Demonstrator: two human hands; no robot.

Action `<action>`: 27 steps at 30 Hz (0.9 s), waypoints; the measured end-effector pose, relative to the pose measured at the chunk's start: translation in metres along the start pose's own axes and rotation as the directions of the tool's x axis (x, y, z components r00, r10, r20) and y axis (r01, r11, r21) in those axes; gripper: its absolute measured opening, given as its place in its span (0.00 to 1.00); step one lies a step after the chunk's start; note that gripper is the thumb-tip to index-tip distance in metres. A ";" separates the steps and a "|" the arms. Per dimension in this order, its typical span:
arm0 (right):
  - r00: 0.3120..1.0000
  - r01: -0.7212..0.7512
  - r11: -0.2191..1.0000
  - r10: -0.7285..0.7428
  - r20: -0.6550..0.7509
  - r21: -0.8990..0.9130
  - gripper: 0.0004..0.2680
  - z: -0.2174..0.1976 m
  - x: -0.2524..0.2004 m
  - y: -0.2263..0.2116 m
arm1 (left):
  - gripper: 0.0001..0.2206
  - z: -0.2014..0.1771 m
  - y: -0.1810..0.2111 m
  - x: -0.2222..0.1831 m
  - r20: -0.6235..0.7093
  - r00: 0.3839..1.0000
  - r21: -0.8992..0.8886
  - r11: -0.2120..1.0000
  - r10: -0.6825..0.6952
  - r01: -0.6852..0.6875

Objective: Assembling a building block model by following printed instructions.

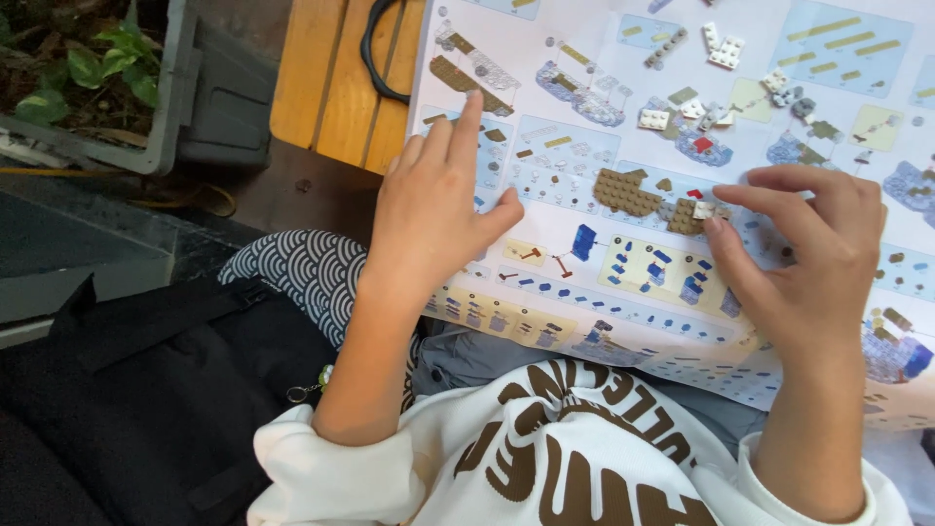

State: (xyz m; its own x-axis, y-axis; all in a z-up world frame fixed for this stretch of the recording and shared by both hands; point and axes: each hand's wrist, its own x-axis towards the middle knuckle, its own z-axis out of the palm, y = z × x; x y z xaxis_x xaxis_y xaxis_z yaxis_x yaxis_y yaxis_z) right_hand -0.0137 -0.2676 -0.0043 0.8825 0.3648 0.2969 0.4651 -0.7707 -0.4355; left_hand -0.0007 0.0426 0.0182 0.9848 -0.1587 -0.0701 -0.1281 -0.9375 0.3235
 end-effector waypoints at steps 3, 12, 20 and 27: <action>1.000 0.001 0.999 -0.001 -0.010 0.035 0.05 -0.001 0.003 -0.003 | 0.33 -0.001 0.002 0.000 0.003 1.000 0.000 1.000 -0.007 0.007; 0.998 -0.047 0.997 0.050 -0.041 0.066 0.05 -0.002 0.004 -0.007 | 0.33 -0.004 0.006 0.000 0.028 0.999 0.019 0.999 -0.029 0.028; 0.995 -0.090 0.987 0.096 -0.032 0.135 0.05 -0.005 0.008 -0.007 | 0.34 -0.005 0.007 0.001 0.049 0.998 0.014 0.999 -0.031 0.030; 0.911 -0.411 0.839 0.365 0.191 0.358 0.08 -0.033 0.029 -0.010 | 0.34 -0.006 0.010 0.000 0.067 0.996 -0.014 0.998 -0.056 0.057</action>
State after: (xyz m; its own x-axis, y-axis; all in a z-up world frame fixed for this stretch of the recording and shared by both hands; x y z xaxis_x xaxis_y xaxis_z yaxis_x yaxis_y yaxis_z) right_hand 0.0050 -0.2663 0.0371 0.9873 0.1507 -0.0505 0.0526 -0.6093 -0.7912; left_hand -0.0008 0.0356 0.0273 0.9805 -0.1260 -0.1511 -0.0698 -0.9408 0.3318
